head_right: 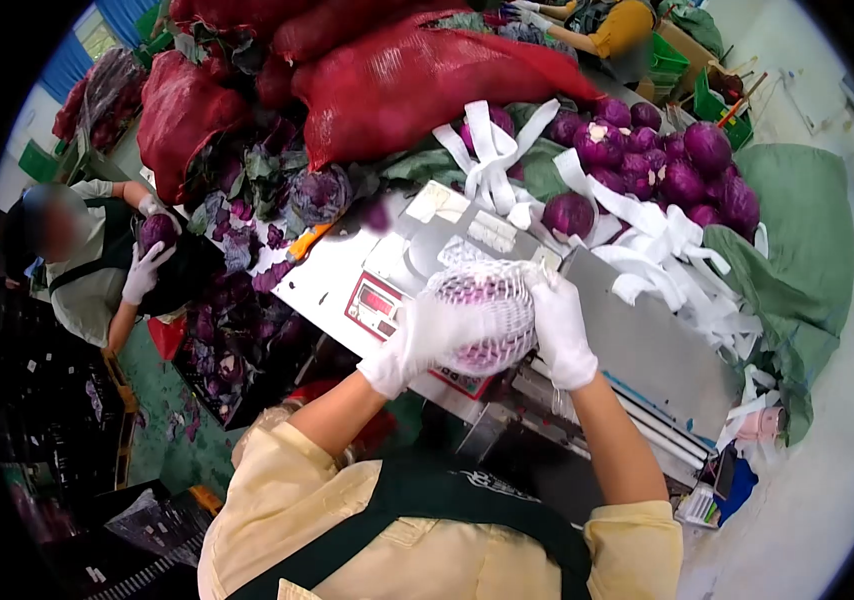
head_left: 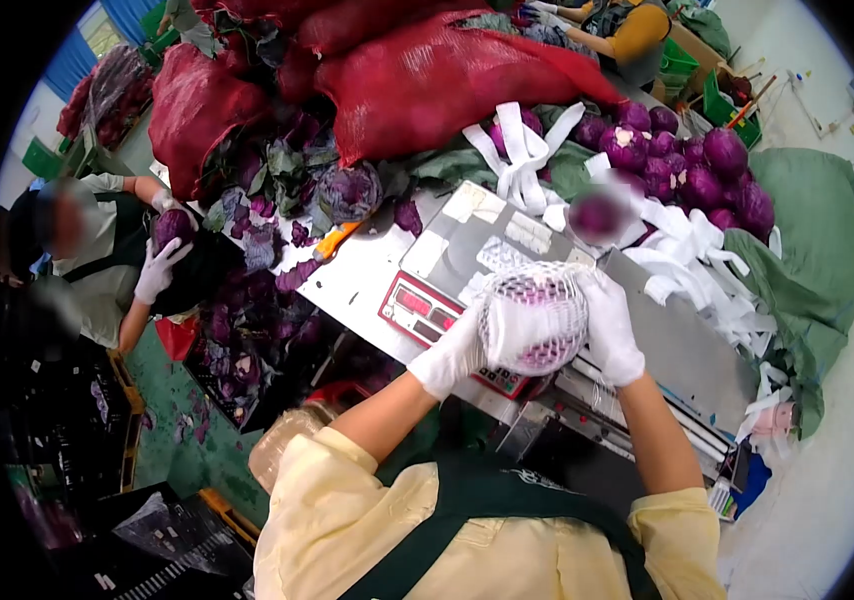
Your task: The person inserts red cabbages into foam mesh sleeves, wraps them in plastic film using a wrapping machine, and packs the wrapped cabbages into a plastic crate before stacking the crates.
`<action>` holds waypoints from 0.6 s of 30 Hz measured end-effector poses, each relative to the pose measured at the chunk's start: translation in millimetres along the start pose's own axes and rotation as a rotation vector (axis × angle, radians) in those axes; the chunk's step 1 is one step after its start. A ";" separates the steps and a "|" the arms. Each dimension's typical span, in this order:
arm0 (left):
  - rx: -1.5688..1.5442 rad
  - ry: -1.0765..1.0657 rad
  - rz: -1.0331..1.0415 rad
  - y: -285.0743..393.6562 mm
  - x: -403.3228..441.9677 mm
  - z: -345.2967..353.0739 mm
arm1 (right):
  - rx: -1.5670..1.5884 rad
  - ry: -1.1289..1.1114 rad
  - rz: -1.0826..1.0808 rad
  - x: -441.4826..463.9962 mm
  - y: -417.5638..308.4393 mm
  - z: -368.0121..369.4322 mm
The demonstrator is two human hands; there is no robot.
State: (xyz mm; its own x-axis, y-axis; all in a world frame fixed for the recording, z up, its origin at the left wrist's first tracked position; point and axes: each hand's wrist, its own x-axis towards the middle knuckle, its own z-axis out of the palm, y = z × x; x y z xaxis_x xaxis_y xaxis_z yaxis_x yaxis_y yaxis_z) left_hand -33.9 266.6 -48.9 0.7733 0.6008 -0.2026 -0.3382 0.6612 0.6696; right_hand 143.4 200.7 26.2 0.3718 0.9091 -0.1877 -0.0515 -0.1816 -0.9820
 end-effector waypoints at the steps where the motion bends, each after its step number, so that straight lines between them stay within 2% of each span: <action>1: -0.199 0.039 -0.149 12.3 -21.8 23.2 | -0.016 -0.005 -0.018 -21.6 -9.0 -1.7; 2: -0.388 0.106 -0.287 24.8 -43.3 46.4 | -0.029 -0.005 -0.029 -48.2 -23.9 -4.0; 3: -0.392 0.096 -0.306 21.6 -51.7 49.4 | -0.024 0.008 -0.013 -72.2 -34.4 -10.9; 5: -0.347 0.008 -0.321 9.4 -67.4 47.8 | 0.376 -0.165 0.203 -113.7 -46.1 -32.3; 6: -0.278 0.065 -0.351 14.2 -75.5 66.8 | 0.382 -0.399 0.288 -130.1 -42.4 -52.3; 8: -0.268 -0.388 -0.289 -21.7 -78.3 43.4 | -0.082 -0.801 0.351 -154.4 -48.1 -73.7; 9: 0.267 -0.162 -0.323 -12.2 -89.4 87.6 | -0.101 -0.928 0.413 -167.1 -53.1 -76.8; 10: -0.093 -0.331 -0.401 -38.7 -82.7 81.7 | -0.057 -1.035 0.615 -172.3 -56.6 -90.7; 11: 0.165 -0.388 -0.234 -65.4 -87.9 78.4 | -0.064 -0.860 0.302 -177.8 -20.1 -112.8; 13: -0.284 -0.318 -0.296 -59.1 -106.8 135.8 | 0.022 -0.466 0.081 -191.8 -41.6 -121.1; 14: -0.484 -0.327 -0.328 -72.1 -113.3 134.2 | 0.074 -0.368 0.208 -195.7 -24.3 -144.8; 16: -0.383 -0.029 -0.270 -90.9 -117.4 158.7 | 0.162 -0.165 0.244 -227.8 29.0 -149.6; 17: -0.444 -0.103 -0.248 -99.2 -115.0 162.2 | 0.268 -0.039 0.275 -243.3 31.6 -137.4; 18: -0.435 -0.126 -0.249 -102.8 -112.4 172.2 | 0.555 0.005 0.372 -261.2 13.8 -127.7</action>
State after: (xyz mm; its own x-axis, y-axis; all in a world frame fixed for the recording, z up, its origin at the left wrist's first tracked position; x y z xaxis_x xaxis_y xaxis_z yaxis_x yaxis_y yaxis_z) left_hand 6.3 53.7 28.0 0.9084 0.3602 -0.2125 -0.3067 0.9192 0.2471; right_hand 164.0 -87.1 64.3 0.2410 0.8215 -0.5168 -0.6459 -0.2617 -0.7172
